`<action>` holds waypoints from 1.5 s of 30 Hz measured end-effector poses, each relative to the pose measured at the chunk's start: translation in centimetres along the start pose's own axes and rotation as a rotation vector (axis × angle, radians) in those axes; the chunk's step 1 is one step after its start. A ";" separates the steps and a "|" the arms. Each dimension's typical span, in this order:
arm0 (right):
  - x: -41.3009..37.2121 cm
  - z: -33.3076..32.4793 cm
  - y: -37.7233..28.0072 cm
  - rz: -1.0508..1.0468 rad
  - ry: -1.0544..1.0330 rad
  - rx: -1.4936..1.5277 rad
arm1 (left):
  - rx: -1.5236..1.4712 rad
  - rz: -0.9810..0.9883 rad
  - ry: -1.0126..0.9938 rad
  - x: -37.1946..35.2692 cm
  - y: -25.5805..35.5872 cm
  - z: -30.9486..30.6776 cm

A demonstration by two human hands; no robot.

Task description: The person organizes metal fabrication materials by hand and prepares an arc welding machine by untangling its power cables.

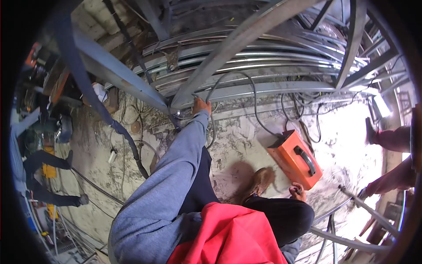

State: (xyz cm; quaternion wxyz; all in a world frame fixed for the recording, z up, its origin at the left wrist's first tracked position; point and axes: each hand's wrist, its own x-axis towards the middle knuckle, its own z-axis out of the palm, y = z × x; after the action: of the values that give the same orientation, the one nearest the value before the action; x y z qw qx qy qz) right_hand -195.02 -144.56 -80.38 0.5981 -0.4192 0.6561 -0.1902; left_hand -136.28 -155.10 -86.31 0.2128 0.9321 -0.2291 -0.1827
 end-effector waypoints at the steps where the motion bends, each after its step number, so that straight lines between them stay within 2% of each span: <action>1: 0.1 -0.4 0.2 -0.004 -0.021 -0.039 | 0.067 0.042 0.054 0.0 -0.8 0.6; 2: 0.2 -0.3 0.2 0.002 -0.024 -0.038 | 0.046 0.032 0.060 -1.1 -0.4 -0.2; 4: -0.3 -0.4 -0.2 -0.003 -0.028 -0.091 | -0.001 0.140 0.113 -4.0 0.4 -2.5; 5: -0.3 -0.7 -0.2 -0.003 -0.035 -0.104 | -0.180 0.288 0.208 -3.7 -0.4 -1.2; 7: 0.3 -0.4 0.0 0.013 -0.034 -0.219 | -0.626 0.377 -0.032 -3.8 0.1 -0.1; 8: 0.4 0.1 0.3 0.011 -0.049 -0.234 | -0.840 0.436 -0.100 -5.6 2.3 -0.6; 10: 1.2 0.0 1.0 -0.020 -0.034 -0.212 | -0.973 0.429 -0.327 -11.1 8.9 -5.9; 12: 2.1 -0.3 1.3 -0.018 -0.080 -0.208 | -1.053 0.512 -0.561 -16.7 15.0 -10.5; 13: 1.9 -0.4 1.2 -0.029 -0.090 -0.220 | -1.211 0.911 -0.366 -18.7 17.5 -7.8; 15: 2.3 -0.8 2.2 -0.065 -0.105 -0.173 | -0.991 1.033 -0.580 -24.3 20.4 -11.7; 16: 2.8 -0.9 3.0 -0.160 -0.083 -0.223 | -0.910 1.151 -0.513 -26.4 20.8 -13.0; 18: 3.4 -2.2 4.8 -0.324 0.012 -0.322 | -0.827 1.140 -0.671 -28.7 21.8 -12.9; 19: 1.9 -1.4 3.4 -0.316 0.016 -0.172 | -0.791 1.141 -0.667 -29.3 22.0 -11.9; 20: 1.5 -0.8 3.2 -0.321 0.107 -0.107 | -0.796 1.137 -0.649 -29.5 21.7 -11.0; 21: -0.2 0.1 1.2 -0.224 0.185 -0.052 | -0.809 1.112 -0.672 -29.3 21.1 -11.0; 22: -0.2 0.2 1.5 -0.271 0.228 0.051 | -0.664 1.033 -0.772 -28.7 20.4 -11.6; 23: 0.0 0.4 1.8 -0.344 0.308 0.076 | -0.673 1.067 -0.703 -28.1 19.4 -10.5; 24: -0.5 0.3 1.1 -0.370 0.331 0.083 | -0.588 1.007 -0.794 -27.7 18.8 -12.1; 25: -1.2 0.3 0.0 -0.349 0.409 0.022 | -0.672 0.979 -0.860 -27.3 18.0 -12.4; 26: -1.1 -0.4 0.4 -0.281 0.477 0.013 | -0.577 1.009 -0.853 -26.8 17.2 -13.0; 27: -1.2 -0.4 0.4 -0.310 0.547 0.049 | -0.482 1.038 -0.832 -26.3 16.2 -13.7; 29: -1.9 -0.1 -1.6 -0.329 0.638 0.100 | -0.067 1.161 -0.895 -25.5 14.8 -15.3; 31: -2.6 0.2 -3.9 -0.337 0.720 -0.039 | 0.077 1.259 -0.959 -26.3 13.4 -15.5; 34: -1.6 0.6 -4.7 -0.321 0.667 -0.074 | 0.019 1.264 -0.929 -26.7 12.2 -13.7; 36: -0.3 0.7 -5.0 -0.340 0.694 -0.079 | -0.014 1.292 -0.941 -27.2 13.7 -13.3; 38: 1.0 0.4 -5.4 -0.494 0.748 -0.092 | -0.081 1.213 -0.993 -28.2 15.1 -11.5; 39: 0.1 0.0 -7.3 -0.372 0.709 -0.095 | -0.074 1.222 -1.005 -28.9 15.9 -10.0; 41: 0.2 -0.9 -8.9 -0.426 0.703 0.040 | -0.031 1.503 -0.849 -30.6 18.0 -6.0; 42: 0.2 -1.3 -9.3 -0.486 0.686 0.168 | -0.032 1.545 -0.797 -32.0 19.1 -4.0; 45: -1.6 -2.0 -10.0 -0.518 0.804 0.225 | -0.023 1.649 -0.643 -35.6 21.8 3.9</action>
State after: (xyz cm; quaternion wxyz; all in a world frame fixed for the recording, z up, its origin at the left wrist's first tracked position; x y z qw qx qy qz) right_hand -193.79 -149.62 -71.47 0.2720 -0.3949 0.6845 -0.5492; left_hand -175.08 -155.92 -70.46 0.2115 0.3717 -0.8751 -0.2266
